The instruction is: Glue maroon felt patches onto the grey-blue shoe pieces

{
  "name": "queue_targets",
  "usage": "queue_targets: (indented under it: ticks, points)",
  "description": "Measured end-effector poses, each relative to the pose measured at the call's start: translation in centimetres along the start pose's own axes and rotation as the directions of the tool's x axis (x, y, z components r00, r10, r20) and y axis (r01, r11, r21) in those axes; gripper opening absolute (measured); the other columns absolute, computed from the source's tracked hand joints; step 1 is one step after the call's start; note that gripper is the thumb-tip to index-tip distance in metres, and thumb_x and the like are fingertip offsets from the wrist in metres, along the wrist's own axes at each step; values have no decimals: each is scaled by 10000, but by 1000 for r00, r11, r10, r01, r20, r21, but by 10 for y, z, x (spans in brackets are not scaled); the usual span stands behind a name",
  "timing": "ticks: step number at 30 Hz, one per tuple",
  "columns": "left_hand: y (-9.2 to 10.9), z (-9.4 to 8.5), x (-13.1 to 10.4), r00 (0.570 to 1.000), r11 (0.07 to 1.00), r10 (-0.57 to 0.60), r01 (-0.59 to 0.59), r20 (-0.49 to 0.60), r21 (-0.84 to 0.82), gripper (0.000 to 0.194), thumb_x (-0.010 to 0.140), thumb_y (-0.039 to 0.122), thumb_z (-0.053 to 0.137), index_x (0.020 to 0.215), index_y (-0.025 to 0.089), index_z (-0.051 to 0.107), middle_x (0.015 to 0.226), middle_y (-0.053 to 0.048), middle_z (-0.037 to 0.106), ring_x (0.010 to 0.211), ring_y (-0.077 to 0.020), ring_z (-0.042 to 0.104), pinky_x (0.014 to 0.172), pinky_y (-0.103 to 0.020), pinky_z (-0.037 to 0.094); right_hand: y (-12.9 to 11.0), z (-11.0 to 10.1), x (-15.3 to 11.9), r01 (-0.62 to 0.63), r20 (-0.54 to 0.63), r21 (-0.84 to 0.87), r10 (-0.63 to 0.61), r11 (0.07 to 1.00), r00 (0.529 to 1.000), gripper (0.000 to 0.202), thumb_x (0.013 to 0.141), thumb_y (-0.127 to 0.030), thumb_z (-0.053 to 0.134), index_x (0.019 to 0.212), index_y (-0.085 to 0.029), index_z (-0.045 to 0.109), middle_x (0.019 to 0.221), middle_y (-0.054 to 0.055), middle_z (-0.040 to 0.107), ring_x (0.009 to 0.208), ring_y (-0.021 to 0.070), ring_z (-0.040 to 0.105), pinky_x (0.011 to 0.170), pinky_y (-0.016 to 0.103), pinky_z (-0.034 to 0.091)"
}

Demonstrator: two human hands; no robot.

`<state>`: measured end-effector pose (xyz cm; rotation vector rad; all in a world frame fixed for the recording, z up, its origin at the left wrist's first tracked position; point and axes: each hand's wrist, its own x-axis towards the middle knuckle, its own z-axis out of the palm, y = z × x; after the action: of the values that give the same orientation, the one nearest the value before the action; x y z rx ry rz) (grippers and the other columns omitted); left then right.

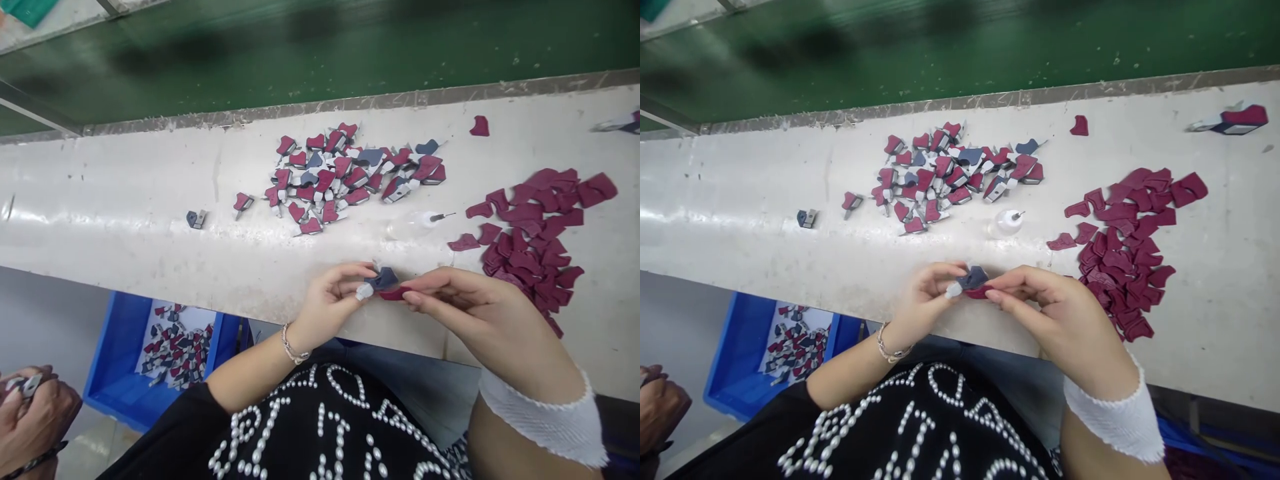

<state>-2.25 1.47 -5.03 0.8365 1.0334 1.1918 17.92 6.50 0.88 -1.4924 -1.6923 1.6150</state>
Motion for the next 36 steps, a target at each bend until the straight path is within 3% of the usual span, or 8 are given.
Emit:
queue_targets:
  ticks: [6, 13, 24, 31, 36]
  points:
    - [3, 9, -1, 999, 998, -38, 39, 21, -51, 291, 823, 153, 763, 1090, 193, 656, 1075, -50, 743, 969, -114, 732, 805, -165, 600, -2, 5, 3, -12, -39, -30, 11, 999, 999, 240, 840, -509, 726, 810, -270, 728, 800, -13, 745, 695, 162, 683, 596, 254, 509]
    - [0, 13, -5, 999, 999, 26, -25, -30, 32, 318, 790, 142, 799, 1067, 200, 655, 1043, -35, 757, 999, -119, 740, 812, -153, 611, -5, 6, 7, -14, -32, -36, 13, 999, 999, 246, 873, -498, 691, 797, -266, 716, 796, -18, 741, 704, 148, 677, 616, 240, 507]
    - [-4, 9, -5, 987, 905, 159, -149, 9, 399, 292, 863, 234, 741, 1140, 219, 650, 1156, -62, 734, 1047, -175, 730, 881, -280, 637, 1, 7, 12, -19, -86, -79, 12, 997, 996, 259, 862, -499, 695, 779, -254, 706, 799, -16, 745, 685, 159, 690, 584, 264, 504]
    - [-6, 8, -2, 981, 856, 193, -184, 32, 484, 284, 879, 252, 724, 1147, 223, 635, 1166, -59, 735, 1022, -178, 737, 866, -302, 635, 3, 5, 13, -1, -91, -86, -7, 996, 996, 242, 865, -485, 699, 781, -258, 712, 780, -18, 739, 661, 163, 682, 575, 278, 498]
    - [-3, 7, 0, 959, 772, 271, -269, 84, 577, 284, 874, 240, 727, 1148, 231, 652, 1137, -61, 746, 1034, -185, 738, 852, -298, 635, 6, 3, 17, -70, -33, 9, 70, 998, 997, 292, 838, -517, 729, 787, -233, 687, 781, 13, 729, 686, 183, 680, 600, 297, 510]
